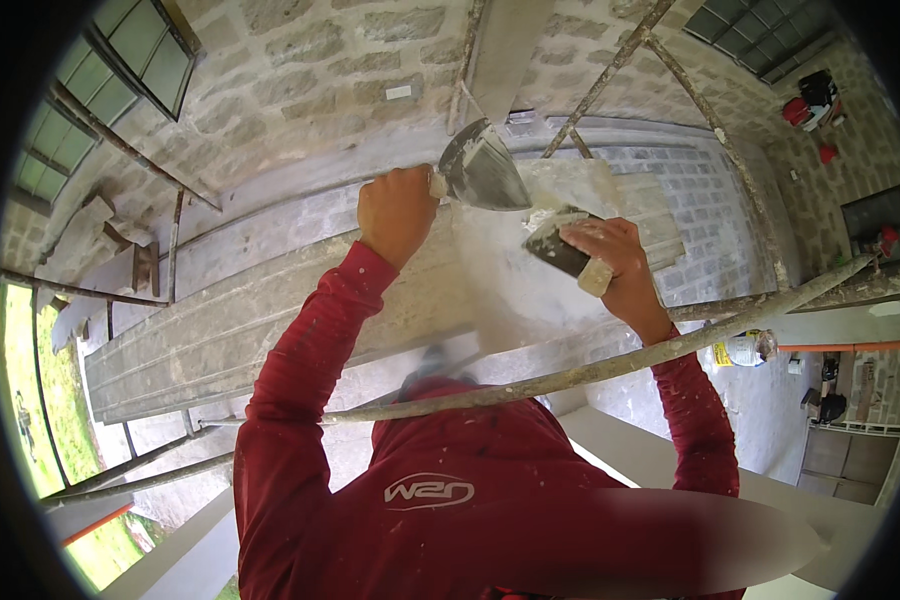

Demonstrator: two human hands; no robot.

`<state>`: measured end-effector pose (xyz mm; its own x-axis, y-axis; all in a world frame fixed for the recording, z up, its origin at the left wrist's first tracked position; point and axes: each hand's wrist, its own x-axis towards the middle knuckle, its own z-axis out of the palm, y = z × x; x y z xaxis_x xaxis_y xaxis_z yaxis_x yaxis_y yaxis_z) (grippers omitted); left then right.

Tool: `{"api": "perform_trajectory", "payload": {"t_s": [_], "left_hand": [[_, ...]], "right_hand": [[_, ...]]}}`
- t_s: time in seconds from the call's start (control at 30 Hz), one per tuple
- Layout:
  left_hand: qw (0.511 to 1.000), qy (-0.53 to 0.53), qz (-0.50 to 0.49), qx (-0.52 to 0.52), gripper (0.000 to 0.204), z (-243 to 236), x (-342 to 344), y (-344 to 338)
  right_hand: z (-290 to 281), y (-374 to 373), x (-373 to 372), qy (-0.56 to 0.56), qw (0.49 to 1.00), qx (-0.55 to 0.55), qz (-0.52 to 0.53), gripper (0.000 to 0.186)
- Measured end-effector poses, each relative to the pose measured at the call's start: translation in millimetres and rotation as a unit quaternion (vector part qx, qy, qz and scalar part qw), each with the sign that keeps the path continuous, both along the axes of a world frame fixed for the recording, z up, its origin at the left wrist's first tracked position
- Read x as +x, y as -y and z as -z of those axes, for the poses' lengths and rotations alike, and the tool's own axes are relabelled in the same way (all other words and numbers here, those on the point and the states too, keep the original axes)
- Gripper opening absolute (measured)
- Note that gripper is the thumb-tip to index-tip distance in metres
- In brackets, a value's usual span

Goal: The person applies white plaster to a vertical column using a trowel and a hawk. They repeatedly scoop plaster from the hawk and smooth it onto the column surface, working from lower to higher sections.

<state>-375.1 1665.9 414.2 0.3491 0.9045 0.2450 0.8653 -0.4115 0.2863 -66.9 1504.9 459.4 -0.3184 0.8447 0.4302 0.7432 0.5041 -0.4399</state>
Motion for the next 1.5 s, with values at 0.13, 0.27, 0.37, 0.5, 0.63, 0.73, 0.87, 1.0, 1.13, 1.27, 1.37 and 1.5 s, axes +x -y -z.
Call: {"api": "perform_trajectory", "payload": {"t_s": [0.13, 0.27, 0.37, 0.5, 0.63, 0.73, 0.87, 1.0, 1.13, 1.27, 1.37, 1.5], "left_hand": [[0.997, 0.045, 0.031, -0.050, 0.030, 5.9, 22.5, 23.9], [0.993, 0.090, 0.057, -0.052, 0.035, 2.8, 32.6, 51.6], [0.987, 0.118, 0.067, -0.085, 0.036, -4.4, 22.4, 71.0], [0.986, 0.132, 0.066, -0.083, 0.039, -14.3, 4.5, 90.7], [0.981, 0.175, 0.030, -0.077, 0.042, -10.2, -27.5, 96.1], [0.995, 0.053, 0.079, -0.012, 0.036, -1.9, -62.0, 112.4], [0.989, 0.144, 0.028, -0.018, 0.026, -14.6, -81.6, 180.8], [0.944, 0.269, -0.092, -0.165, 0.025, -48.8, -74.6, 258.2], [0.914, 0.372, -0.044, -0.153, 0.027, -57.2, -52.6, 336.6], [0.960, 0.204, 0.044, -0.189, 0.045, -49.4, -23.7, 363.9], [0.976, 0.175, 0.090, -0.090, 0.034, -41.1, -7.1, 370.3], [0.966, 0.195, 0.122, -0.119, 0.046, -46.1, -18.3, 372.5]], "right_hand": [[12.7, 1.0, -21.3, -0.164, 0.985, 0.034, 0.043, 0.064], [47.2, 9.4, -24.5, -0.069, 0.993, 0.050, 0.083, 0.069], [74.5, 19.8, -0.3, -0.070, 0.990, 0.046, 0.113, 0.072], [115.4, 54.4, 45.0, -0.028, 0.985, -0.004, 0.168, 0.067], [167.8, 101.6, 71.0, -0.473, 0.834, -0.119, 0.257, 0.046], [181.5, 150.1, 79.9, -0.620, 0.726, -0.114, 0.273, 0.046], [160.1, 209.0, 64.6, -0.772, 0.589, -0.072, 0.226, 0.058], [120.7, 261.6, 49.3, -0.799, 0.551, -0.034, 0.240, 0.058], [86.4, 314.4, 31.7, -0.772, 0.596, -0.029, 0.216, 0.054], [54.1, 363.9, -26.0, -0.717, 0.677, 0.031, 0.163, 0.042], [25.9, 386.0, -72.2, -0.540, 0.813, 0.033, 0.213, 0.043], [-3.0, 394.0, -122.0, -0.339, 0.907, 0.057, 0.244, 0.050]]}}
